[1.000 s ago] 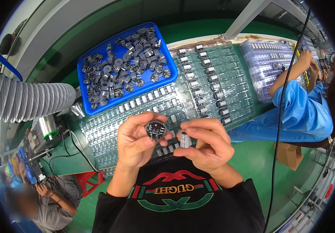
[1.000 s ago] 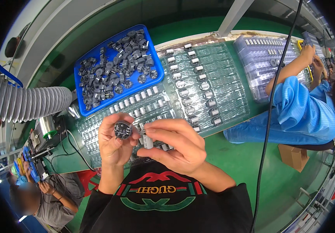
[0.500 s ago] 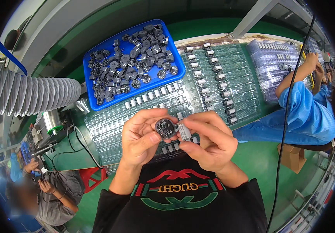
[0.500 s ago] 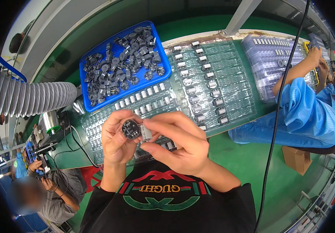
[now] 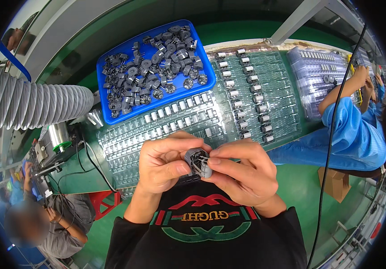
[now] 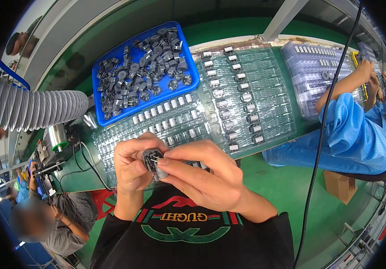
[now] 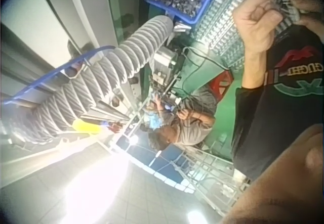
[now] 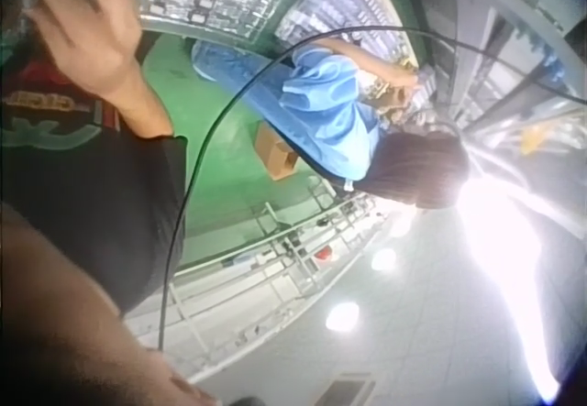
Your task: The person assembles electronic or mechanical components by hand, picking them from a blue plastic bulk bin and placing them into structural slots in clear plastic blister packaging matrices.
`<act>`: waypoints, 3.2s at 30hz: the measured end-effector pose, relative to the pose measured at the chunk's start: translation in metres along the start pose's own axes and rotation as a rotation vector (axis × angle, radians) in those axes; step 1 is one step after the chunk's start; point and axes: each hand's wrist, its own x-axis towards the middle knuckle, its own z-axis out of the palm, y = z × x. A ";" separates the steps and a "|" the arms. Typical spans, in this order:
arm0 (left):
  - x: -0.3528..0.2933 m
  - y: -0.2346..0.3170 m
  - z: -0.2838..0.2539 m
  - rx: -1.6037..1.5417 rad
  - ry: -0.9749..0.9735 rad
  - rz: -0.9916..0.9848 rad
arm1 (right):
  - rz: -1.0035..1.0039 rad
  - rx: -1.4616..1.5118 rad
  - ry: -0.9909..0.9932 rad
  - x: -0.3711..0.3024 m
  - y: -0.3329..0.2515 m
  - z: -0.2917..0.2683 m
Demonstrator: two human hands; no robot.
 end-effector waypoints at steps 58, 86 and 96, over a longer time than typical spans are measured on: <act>0.005 -0.007 0.000 0.370 0.050 -0.300 | 0.135 -0.161 -0.146 -0.011 0.010 -0.024; 0.030 -0.077 -0.011 1.846 -0.257 0.154 | 0.442 -0.758 -0.328 0.114 0.219 -0.125; 0.048 -0.083 -0.025 1.889 -0.304 0.117 | 0.443 -0.728 -0.306 0.112 0.221 -0.120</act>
